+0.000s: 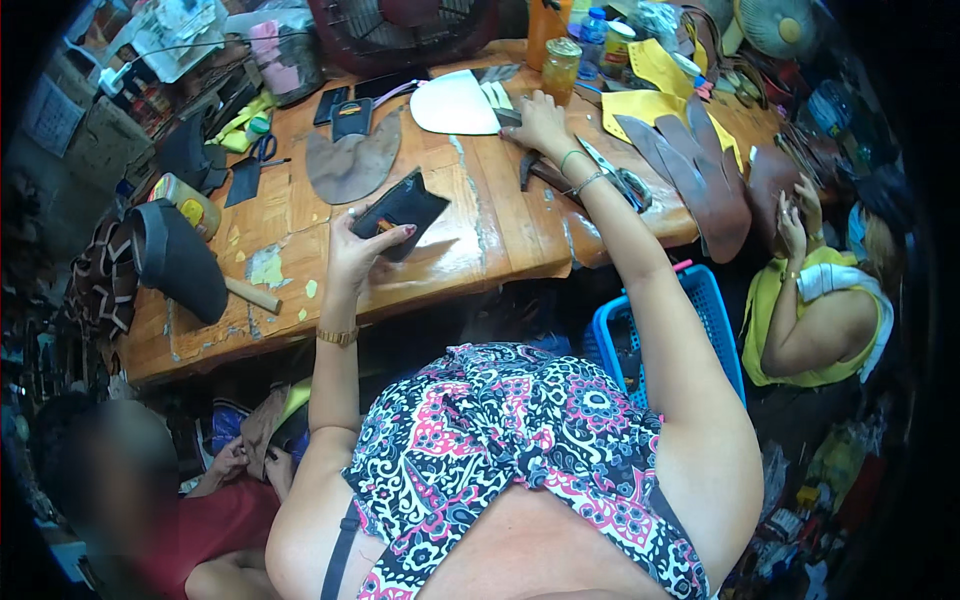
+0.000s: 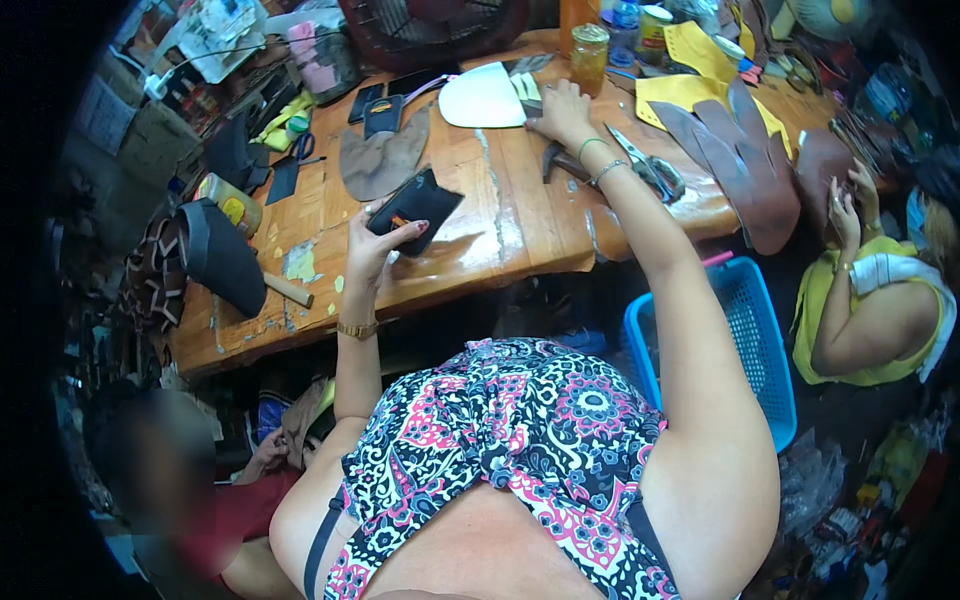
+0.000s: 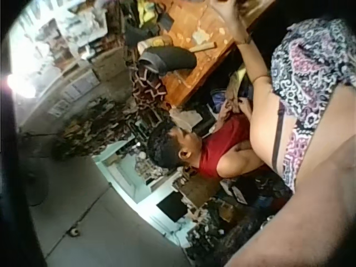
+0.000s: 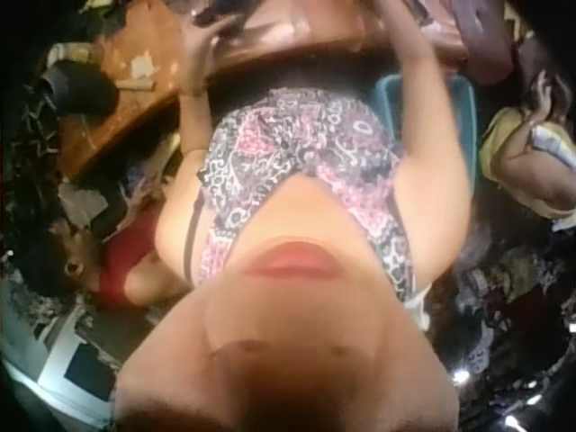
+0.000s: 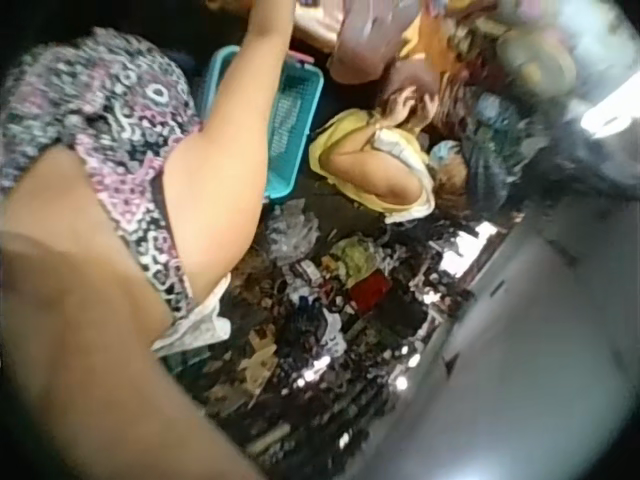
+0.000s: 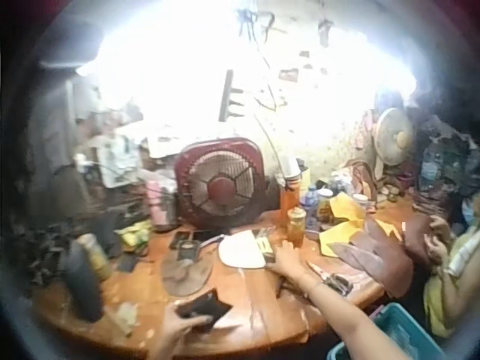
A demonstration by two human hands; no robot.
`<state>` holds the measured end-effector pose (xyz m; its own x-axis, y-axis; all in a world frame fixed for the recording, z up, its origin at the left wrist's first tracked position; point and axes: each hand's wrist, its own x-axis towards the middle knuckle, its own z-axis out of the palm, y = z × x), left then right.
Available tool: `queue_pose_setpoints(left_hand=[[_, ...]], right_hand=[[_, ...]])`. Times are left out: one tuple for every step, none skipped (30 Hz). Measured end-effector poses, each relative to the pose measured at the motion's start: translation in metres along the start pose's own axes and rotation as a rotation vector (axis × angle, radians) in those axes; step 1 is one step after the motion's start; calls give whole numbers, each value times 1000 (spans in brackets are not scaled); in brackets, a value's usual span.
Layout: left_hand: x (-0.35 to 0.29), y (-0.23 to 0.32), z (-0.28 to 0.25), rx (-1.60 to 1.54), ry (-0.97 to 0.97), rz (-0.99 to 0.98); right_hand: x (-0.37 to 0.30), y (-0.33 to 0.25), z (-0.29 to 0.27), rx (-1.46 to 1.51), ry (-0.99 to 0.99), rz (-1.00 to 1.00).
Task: Assembling and hammering shoe upper components.
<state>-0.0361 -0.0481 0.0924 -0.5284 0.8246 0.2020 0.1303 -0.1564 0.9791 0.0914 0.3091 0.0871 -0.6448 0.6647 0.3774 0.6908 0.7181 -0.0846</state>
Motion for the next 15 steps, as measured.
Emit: queue_pose_setpoints(left_hand=[[-6, 0, -6, -70, 57, -101], [-10, -10, -13, -41, 99, -140], [-17, -16, -16, -41, 115, -140], [-22, -20, -19, -135, 153, -130], [-27, -24, -22, -229, 189, -120], [-31, -21, -21, -309, 193, -109], [-32, -21, -22, -312, 190, -108], [-32, -21, -23, -425, 218, -130], [-32, -21, -24, -540, 252, -149], [-31, -24, -23, -567, 241, -147], [-31, -27, -21, -573, 240, -147], [-30, -27, -19, -659, 243, -135], [-28, -26, -18, -745, 243, -122], [-28, -27, -20, -747, 247, -119], [-28, -31, -21, -733, 268, -104]], right_hand=[[6, 1, 3, 6, 4, -11], [10, 6, 6, 10, -44, 17], [12, 5, 3, 11, -97, 36], [10, 4, -3, 28, -59, 0], [14, 2, -2, 29, -62, -11], [19, 6, -2, 36, -30, -56], [25, 10, -2, 43, 2, -100], [32, 13, -2, 256, 76, -147], [43, 14, -6, 251, 77, -149], [50, 11, -14, 583, 133, -113], [55, 11, -22, 914, 188, -70], [59, 5, -39, 1147, 203, -93], [62, -2, -63, 1380, 217, -116], [60, -9, -88, 1359, 273, -161], [53, -19, -113, 1345, 364, -290]])
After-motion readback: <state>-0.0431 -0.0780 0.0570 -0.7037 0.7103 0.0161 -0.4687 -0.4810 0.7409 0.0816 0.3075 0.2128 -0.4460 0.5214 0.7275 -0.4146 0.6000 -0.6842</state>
